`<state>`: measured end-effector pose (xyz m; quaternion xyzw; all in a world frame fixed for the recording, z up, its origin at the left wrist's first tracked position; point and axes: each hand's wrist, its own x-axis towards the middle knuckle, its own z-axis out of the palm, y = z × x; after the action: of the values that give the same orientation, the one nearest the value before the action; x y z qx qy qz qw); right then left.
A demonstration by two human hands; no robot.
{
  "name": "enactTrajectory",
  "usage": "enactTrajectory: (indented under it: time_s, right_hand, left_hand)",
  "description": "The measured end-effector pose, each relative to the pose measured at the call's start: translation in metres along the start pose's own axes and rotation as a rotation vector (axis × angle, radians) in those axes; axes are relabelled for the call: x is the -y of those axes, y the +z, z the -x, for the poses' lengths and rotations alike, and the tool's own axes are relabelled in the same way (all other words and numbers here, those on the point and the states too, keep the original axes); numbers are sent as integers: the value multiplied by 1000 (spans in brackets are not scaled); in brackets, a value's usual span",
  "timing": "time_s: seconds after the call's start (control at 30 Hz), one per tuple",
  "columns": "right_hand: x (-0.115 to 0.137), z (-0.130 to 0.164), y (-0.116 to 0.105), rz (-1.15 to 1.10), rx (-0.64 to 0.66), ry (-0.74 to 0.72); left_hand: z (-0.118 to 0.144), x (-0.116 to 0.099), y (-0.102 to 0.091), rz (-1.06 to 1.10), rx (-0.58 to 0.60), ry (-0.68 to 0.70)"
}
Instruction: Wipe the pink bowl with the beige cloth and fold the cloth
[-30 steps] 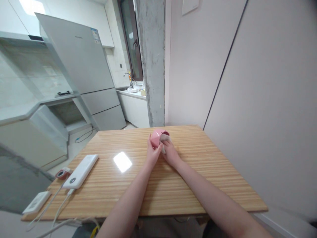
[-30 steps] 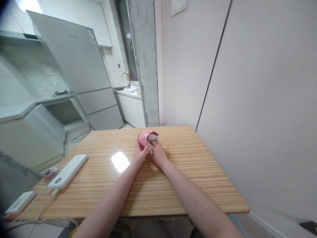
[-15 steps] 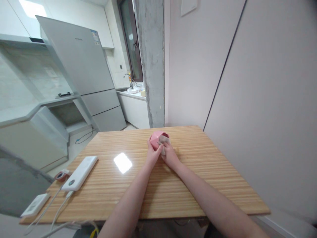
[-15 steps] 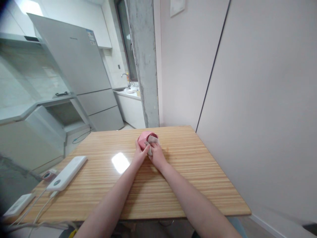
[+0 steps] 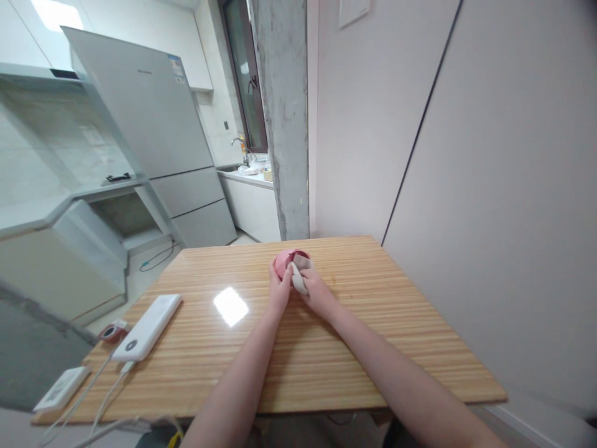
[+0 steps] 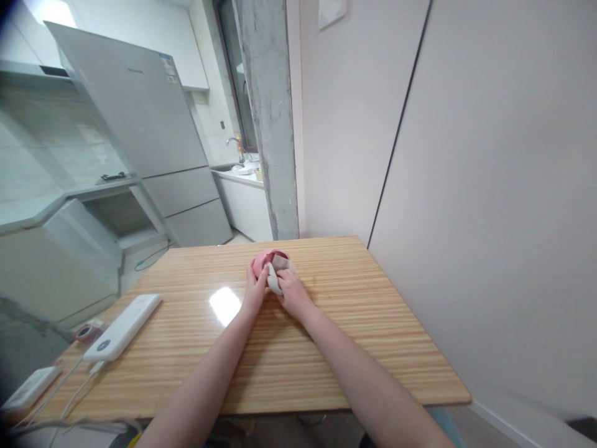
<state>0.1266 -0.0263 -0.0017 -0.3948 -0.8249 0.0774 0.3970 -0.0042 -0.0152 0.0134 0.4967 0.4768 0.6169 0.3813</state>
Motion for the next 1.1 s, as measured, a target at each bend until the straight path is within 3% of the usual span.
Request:
enactTrajectory:
  time_s: [0.07, 0.2, 0.33, 0.4, 0.47, 0.53, 0.57, 0.73, 0.9, 1.0, 1.1]
  right_hand:
    - [-1, -1, -1, 10, 54, -68]
    - [-8, -1, -8, 66, 115, -94]
    - [-5, -1, -14, 30, 116, -117]
    - [0, -1, -18, -72, -11, -62]
    - [4, 0, -23, -161, -249, 40]
    - [4, 1, -27, -151, -440, 113]
    - [3, 1, -29, -109, -469, 125]
    - [-5, -2, -29, 8, -218, 103]
    - [15, -3, -12, -113, -77, 5]
    - [24, -2, -9, -174, -147, 49]
    - [18, 1, -21, -157, -300, 119]
  left_hand:
    - [-7, -3, -10, -63, -6, -27]
    - [-13, -9, -21, -191, 135, 34]
    - [-12, -7, -14, -59, 67, -31]
    - [-13, -6, -12, 26, 15, -96]
    - [-15, -5, -13, 77, -14, -139]
    - [-15, -5, -14, 84, -28, -154]
    - [-15, -5, -15, 76, -20, -155]
    - [-11, -3, -10, 87, 33, -158]
    - [-8, -8, -5, 307, -119, -239]
    - [-3, -13, -2, 330, -110, -241]
    - [1, -17, -2, 297, 48, -376]
